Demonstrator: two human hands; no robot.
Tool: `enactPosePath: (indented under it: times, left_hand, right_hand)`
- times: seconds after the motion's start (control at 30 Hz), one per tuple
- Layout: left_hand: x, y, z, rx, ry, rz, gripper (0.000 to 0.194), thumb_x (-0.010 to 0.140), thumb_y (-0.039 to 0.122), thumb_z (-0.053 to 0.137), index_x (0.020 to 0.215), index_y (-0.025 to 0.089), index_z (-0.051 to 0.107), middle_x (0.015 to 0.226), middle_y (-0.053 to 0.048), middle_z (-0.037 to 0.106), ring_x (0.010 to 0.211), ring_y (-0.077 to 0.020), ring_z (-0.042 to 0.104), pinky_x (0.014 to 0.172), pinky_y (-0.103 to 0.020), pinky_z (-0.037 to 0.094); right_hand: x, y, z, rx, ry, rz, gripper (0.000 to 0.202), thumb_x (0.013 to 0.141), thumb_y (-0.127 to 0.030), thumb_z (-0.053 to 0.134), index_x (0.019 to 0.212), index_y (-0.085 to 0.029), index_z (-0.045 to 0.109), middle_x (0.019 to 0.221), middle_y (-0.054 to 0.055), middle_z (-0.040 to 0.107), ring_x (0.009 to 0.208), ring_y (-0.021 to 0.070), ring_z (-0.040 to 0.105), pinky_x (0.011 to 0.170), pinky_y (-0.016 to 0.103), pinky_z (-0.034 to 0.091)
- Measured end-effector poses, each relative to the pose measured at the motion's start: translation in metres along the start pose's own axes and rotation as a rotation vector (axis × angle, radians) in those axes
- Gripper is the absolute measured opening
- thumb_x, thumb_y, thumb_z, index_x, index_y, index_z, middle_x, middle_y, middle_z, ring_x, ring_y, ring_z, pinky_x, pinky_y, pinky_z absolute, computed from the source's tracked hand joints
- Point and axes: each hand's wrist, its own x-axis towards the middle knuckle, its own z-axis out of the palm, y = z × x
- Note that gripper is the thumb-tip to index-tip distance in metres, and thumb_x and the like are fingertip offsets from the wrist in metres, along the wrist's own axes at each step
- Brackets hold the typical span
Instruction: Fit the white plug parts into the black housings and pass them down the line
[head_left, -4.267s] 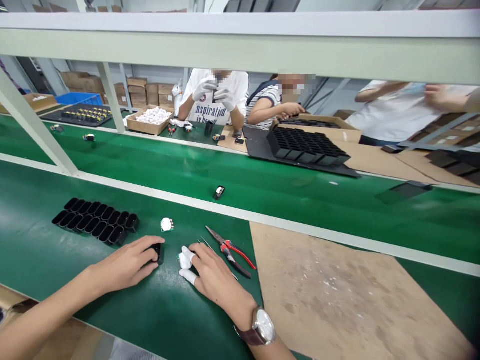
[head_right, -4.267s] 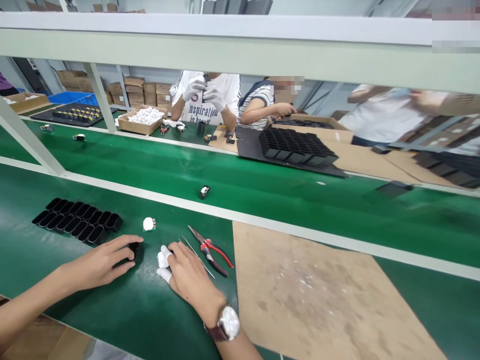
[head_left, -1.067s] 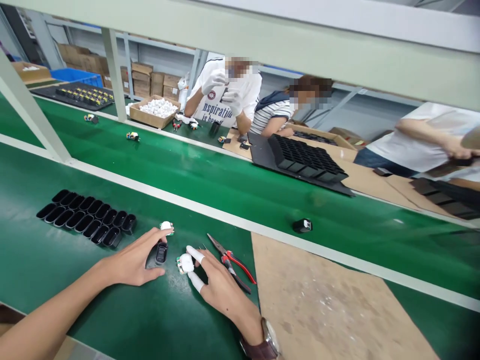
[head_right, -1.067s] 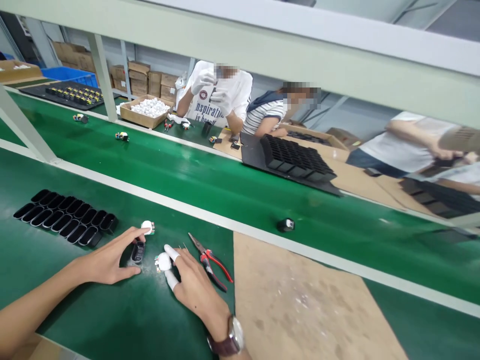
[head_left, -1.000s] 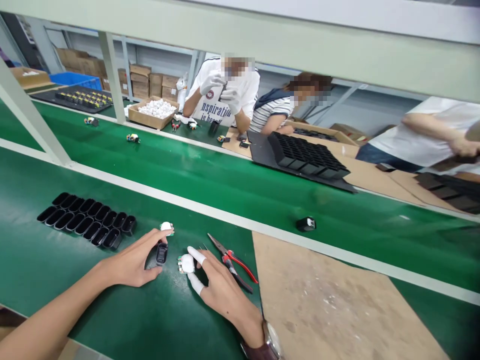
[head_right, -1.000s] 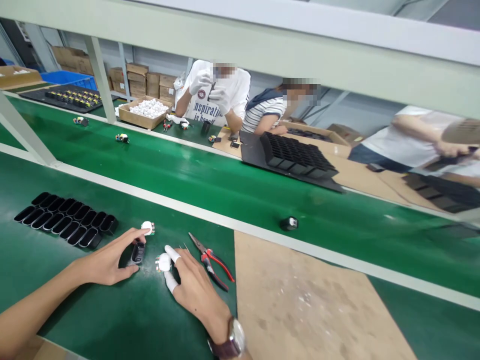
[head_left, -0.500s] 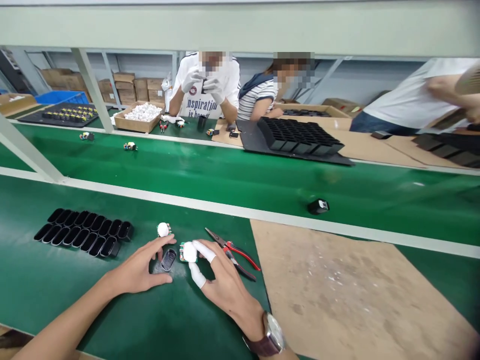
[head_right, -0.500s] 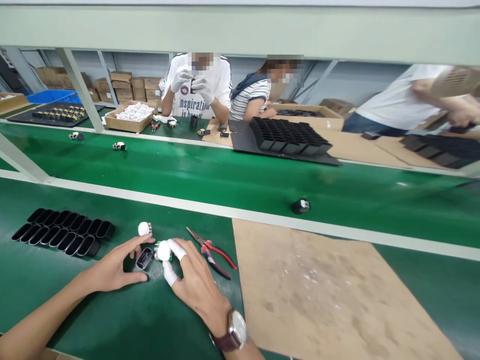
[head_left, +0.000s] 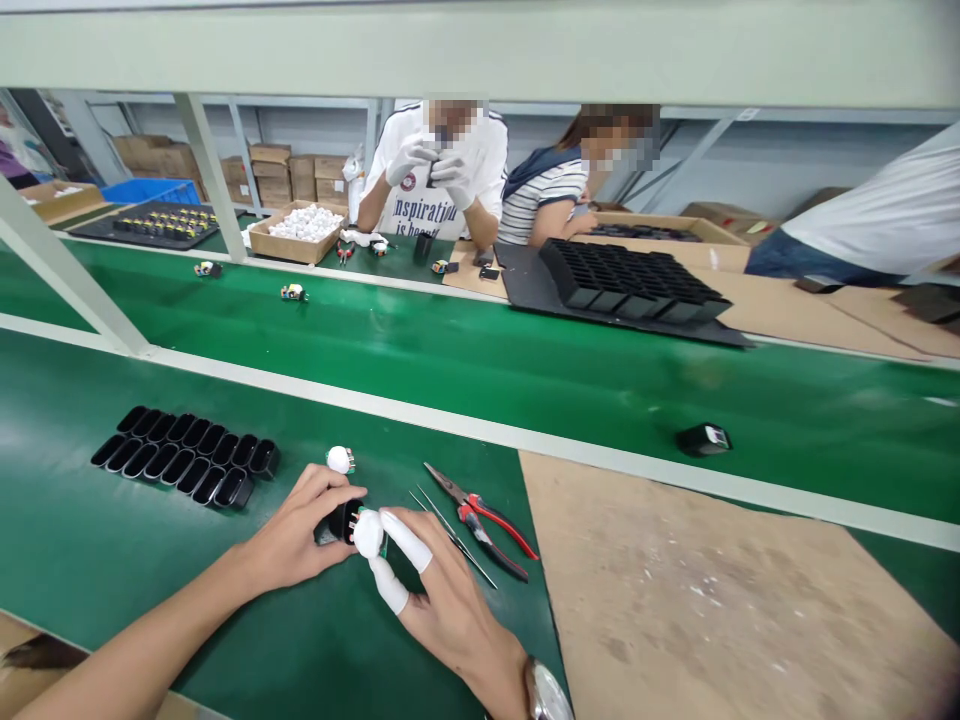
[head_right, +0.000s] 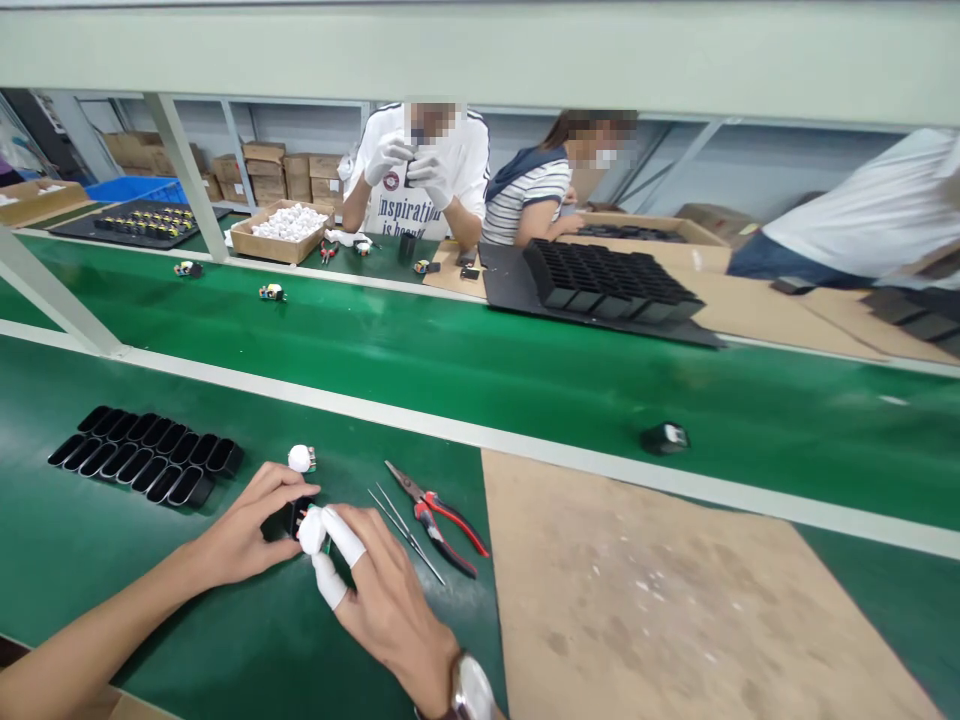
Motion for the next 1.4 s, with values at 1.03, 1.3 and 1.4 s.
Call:
enactPosePath:
  times: [1.03,1.3,1.4]
  left_hand:
    - [-0.0022,-0.0029,0.0048,-0.026,-0.074,-0.025,0.053,0.097,0.029,0.075,0.144,0.028,0.05,0.13,-0.011,0.062,0.121,-0.0297,0.055,0.104,-0.049,0.051]
    - [-0.0024,-0.002,0.008,-0.06,-0.09,-0.002,0.049,0.099,0.028,0.073,0.143,0.029,0.05,0.129,-0.011,0.063,0.119,-0.0289,0.056,0.104,-0.048,0.051]
    - [-0.0023,0.0006,0.0072,-0.103,-0.127,-0.04,0.048,0.1,0.03,0.072,0.143,0.028,0.05,0.13,-0.01,0.064,0.117,-0.0282,0.058,0.102,-0.047,0.052]
  right_hand:
    - [0.0026,-0.0025,-0.005,-0.156,-0.145,0.095,0.07,0.103,-0.017,0.057,0.165,-0.024,0.025,0.13,0.013,0.068,0.11,0.0289,0.067,0.095,0.048,0.062]
    - [-0.0017,0.0016,-0.0022,-0.118,-0.171,0.079,0.06,0.103,-0.015,0.057,0.159,-0.021,0.037,0.134,0.015,0.068,0.119,0.0308,0.068,0.1,0.051,0.062]
    - [-0.0025,0.0049,-0.0019,-0.036,-0.123,0.055,0.049,0.103,-0.016,0.061,0.15,-0.024,0.048,0.133,0.013,0.07,0.113,0.028,0.07,0.094,0.047,0.064]
